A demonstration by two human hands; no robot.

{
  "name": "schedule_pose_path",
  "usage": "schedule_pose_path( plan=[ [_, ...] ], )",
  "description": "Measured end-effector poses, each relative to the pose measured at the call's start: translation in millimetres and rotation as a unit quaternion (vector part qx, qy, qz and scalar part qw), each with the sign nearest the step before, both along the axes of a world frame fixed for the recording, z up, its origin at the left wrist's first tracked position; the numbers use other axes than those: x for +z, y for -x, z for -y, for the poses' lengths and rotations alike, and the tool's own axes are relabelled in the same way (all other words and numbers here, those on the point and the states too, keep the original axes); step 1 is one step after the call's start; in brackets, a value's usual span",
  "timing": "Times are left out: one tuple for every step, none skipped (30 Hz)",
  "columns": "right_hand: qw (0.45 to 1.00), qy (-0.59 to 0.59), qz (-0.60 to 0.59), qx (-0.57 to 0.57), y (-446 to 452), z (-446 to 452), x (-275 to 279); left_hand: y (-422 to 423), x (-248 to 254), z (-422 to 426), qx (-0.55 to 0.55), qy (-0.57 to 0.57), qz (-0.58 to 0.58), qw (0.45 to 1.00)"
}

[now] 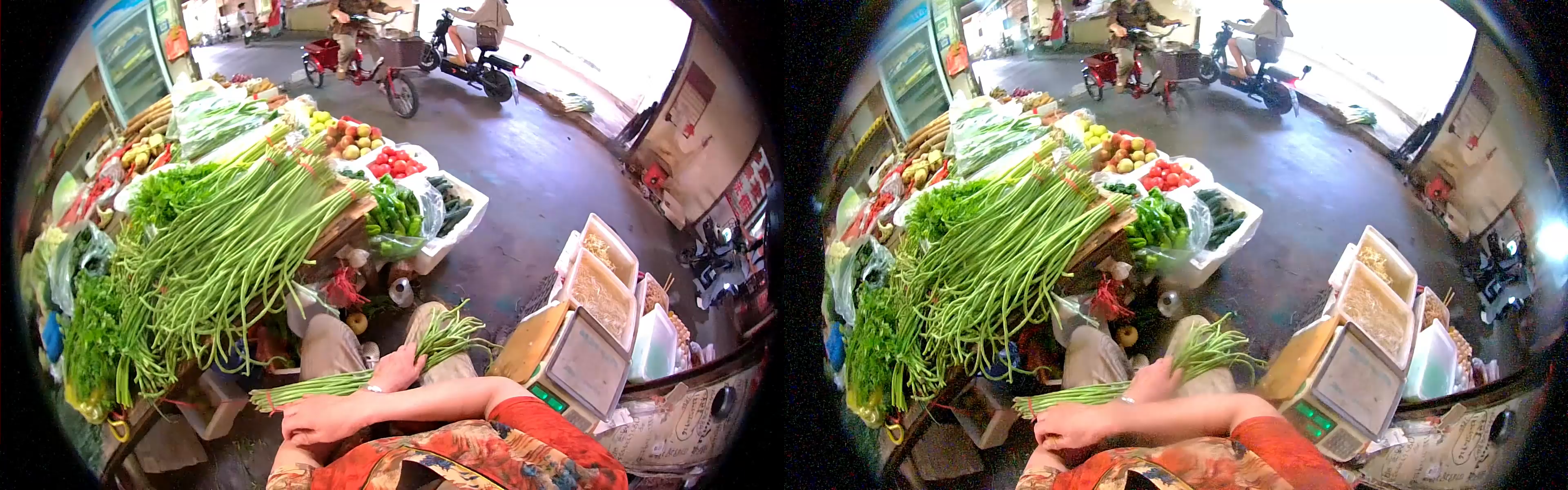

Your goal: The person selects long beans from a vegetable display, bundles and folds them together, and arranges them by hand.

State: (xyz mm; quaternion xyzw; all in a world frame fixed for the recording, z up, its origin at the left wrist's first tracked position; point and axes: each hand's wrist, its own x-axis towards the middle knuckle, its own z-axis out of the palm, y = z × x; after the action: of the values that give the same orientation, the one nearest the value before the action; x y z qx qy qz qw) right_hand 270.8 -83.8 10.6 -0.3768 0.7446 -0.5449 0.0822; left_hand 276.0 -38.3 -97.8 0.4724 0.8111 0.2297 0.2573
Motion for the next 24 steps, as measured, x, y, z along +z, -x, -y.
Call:
schedule_pose_path(
  plan=[
    [0.999, 0.009, 0.031, 0.002, 1, 1, 0, 0, 0, 0, 0.000, 0.005, 0.002, 1.000],
    [0.999, 0.027, 0.040, -0.004, 2, 2, 0, 1, 0, 0, -0.002, 0.007, 0.012, 1.000],
    [0.999, 0.028, 0.040, 0.002, 3, 6, -4, 1, 1, 0, 0.003, 0.009, 0.012, 1.000],
    [0.998, 0.064, 0.017, 0.006, 4, 9, -9, 1, 1, 0, 0.001, 0.008, 0.015, 1.000],
    [0.995, 0.100, -0.006, 0.009, 5, 12, -11, 1, 2, 0, -0.002, 0.006, 0.018, 1.000],
    [0.995, 0.098, 0.022, 0.021, 4, 13, -11, 1, 1, 1, -0.002, -0.003, 0.015, 1.000],
    [0.995, 0.098, 0.021, 0.022, 5, 12, -12, 1, -1, 1, -0.002, -0.003, 0.015, 1.000],
    [0.990, 0.108, 0.076, 0.043, 6, 11, -12, 1, -3, 2, -0.001, -0.008, 0.009, 1.000],
    [0.982, 0.118, 0.132, 0.064, 7, 10, -12, 0, -5, 2, 0.000, -0.013, 0.005, 1.000],
    [0.982, 0.118, 0.132, 0.065, 7, 8, -11, 0, -5, 1, 0.000, -0.013, 0.006, 1.000],
    [0.980, 0.094, 0.165, 0.065, 9, 4, -8, 0, -6, 1, 0.001, -0.012, 0.007, 1.000],
    [0.976, 0.070, 0.197, 0.066, 9, 2, -6, 0, -6, 1, 0.002, -0.011, 0.009, 1.000],
    [0.976, 0.068, 0.196, 0.067, 9, 2, -5, 1, -5, 1, 0.003, -0.012, 0.008, 1.000],
    [0.973, 0.083, 0.205, 0.061, 9, 3, -2, 1, -4, 0, 0.004, -0.006, 0.010, 1.000],
    [0.970, 0.097, 0.214, 0.055, 9, 3, -1, 1, -4, 0, 0.006, 0.001, 0.012, 1.000],
    [0.971, 0.124, 0.203, 0.032, 5, 8, -1, 1, -4, 0, 0.006, -0.001, 0.020, 1.000],
    [0.971, 0.121, 0.202, 0.033, 7, 10, -1, 0, -4, 0, 0.008, -0.004, 0.019, 1.000],
    [0.971, 0.103, 0.209, 0.053, 8, 13, 0, -1, -5, 0, 0.010, -0.008, 0.013, 1.000],
    [0.970, 0.085, 0.216, 0.073, 9, 14, 2, -1, -6, 0, 0.012, -0.011, 0.007, 1.000],
    [0.970, 0.084, 0.215, 0.074, 10, 13, 2, -1, -6, 0, 0.013, -0.012, 0.006, 1.000],
    [0.968, 0.079, 0.226, 0.076, 11, 13, 2, -1, -7, 0, 0.015, -0.012, 0.007, 1.000],
    [0.965, 0.075, 0.237, 0.079, 11, 12, 2, -1, -7, 1, 0.017, -0.012, 0.009, 1.000],
    [0.963, 0.071, 0.248, 0.080, 12, 11, 2, 0, -7, 0, 0.019, -0.012, 0.010, 1.000],
    [0.963, 0.070, 0.248, 0.080, 12, 11, -2, -1, -7, 0, 0.018, -0.013, 0.010, 1.000]
  ],
)
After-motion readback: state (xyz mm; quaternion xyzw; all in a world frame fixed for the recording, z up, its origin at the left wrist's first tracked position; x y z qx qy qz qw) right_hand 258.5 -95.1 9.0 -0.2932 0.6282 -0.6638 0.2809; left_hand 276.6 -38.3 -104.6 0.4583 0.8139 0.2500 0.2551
